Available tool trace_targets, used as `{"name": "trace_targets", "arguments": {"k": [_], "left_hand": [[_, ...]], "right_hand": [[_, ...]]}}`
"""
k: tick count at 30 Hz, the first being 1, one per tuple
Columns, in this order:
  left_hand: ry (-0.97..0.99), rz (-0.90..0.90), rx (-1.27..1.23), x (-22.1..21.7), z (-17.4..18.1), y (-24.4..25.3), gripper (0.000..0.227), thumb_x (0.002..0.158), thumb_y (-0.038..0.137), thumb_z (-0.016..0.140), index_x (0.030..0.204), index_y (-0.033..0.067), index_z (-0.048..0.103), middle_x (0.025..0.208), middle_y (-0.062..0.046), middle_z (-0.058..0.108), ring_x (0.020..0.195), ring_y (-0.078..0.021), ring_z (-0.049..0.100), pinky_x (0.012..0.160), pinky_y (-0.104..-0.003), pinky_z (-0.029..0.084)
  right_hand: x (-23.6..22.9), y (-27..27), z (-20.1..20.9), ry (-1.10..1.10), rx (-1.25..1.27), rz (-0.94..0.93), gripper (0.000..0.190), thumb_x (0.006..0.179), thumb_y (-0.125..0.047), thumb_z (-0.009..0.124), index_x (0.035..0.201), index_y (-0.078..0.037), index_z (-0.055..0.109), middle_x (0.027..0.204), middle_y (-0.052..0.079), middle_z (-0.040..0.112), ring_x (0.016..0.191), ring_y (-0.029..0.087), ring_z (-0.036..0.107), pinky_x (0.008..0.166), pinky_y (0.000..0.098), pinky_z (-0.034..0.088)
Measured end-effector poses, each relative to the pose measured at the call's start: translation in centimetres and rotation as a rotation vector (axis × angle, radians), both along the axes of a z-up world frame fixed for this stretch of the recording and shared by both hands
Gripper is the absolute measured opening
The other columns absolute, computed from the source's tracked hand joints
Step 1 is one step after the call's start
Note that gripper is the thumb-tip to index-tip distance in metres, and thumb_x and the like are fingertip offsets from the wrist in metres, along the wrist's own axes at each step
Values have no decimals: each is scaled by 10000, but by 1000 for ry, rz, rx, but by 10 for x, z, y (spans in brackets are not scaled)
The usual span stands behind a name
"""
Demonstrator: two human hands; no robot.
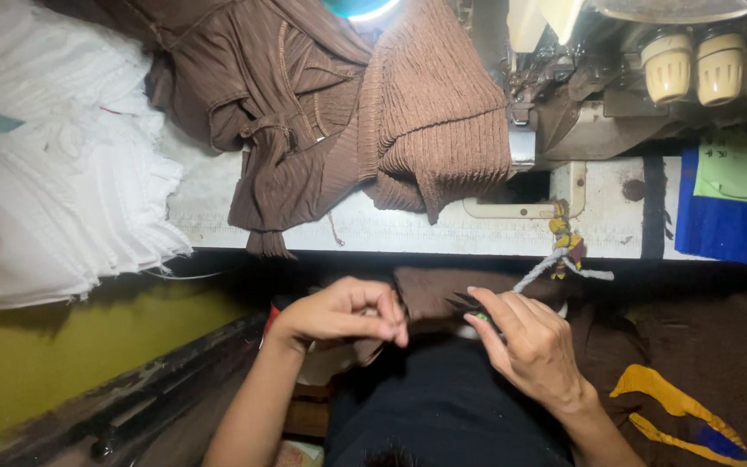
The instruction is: Inspecting and preparing brown ribbed fabric pieces near an overlock sewing machine
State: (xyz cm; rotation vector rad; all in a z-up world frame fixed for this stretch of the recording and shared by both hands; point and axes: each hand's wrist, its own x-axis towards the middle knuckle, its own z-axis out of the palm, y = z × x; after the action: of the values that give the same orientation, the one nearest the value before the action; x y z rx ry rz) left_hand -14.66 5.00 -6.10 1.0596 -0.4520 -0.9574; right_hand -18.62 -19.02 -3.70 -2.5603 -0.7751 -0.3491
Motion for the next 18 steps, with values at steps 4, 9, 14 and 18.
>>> {"name": "trace_targets", "arguments": {"k": [4,9,14,18], "left_hand": [[-92,60,128,1,-7,-3,66,812,113,549,805,50,531,837,-63,622,811,-111,578,756,-227,453],[-210,95,173,-2,-20,-5,108,797,108,585,861,20,584,756,-65,638,718,-84,541,660,-249,455],[-166,202,195,5,-10,-2,119,816,108,551,873,8,585,813,-86,646,746,-100,561,695,-259,460],[8,231,161,2,-25,-6,408,802,63,534,1198,32,441,909,-82,614,770,-59,539,725,-216,453]], "right_hand": [[0,1,-19,37,43,-61,403,706,-301,667,1003,-59,542,784,64,616,592,174,575,551,287,451],[11,14,-45,245,290,-18,202,684,-239,660,831,-109,612,630,68,598,577,263,598,508,330,471],[17,10,-34,352,399,-74,140,702,-218,641,820,-143,630,636,46,631,593,261,615,511,314,477],[14,11,-18,352,383,-102,402,612,-217,712,976,-112,578,733,96,645,668,292,622,572,356,486]]}}
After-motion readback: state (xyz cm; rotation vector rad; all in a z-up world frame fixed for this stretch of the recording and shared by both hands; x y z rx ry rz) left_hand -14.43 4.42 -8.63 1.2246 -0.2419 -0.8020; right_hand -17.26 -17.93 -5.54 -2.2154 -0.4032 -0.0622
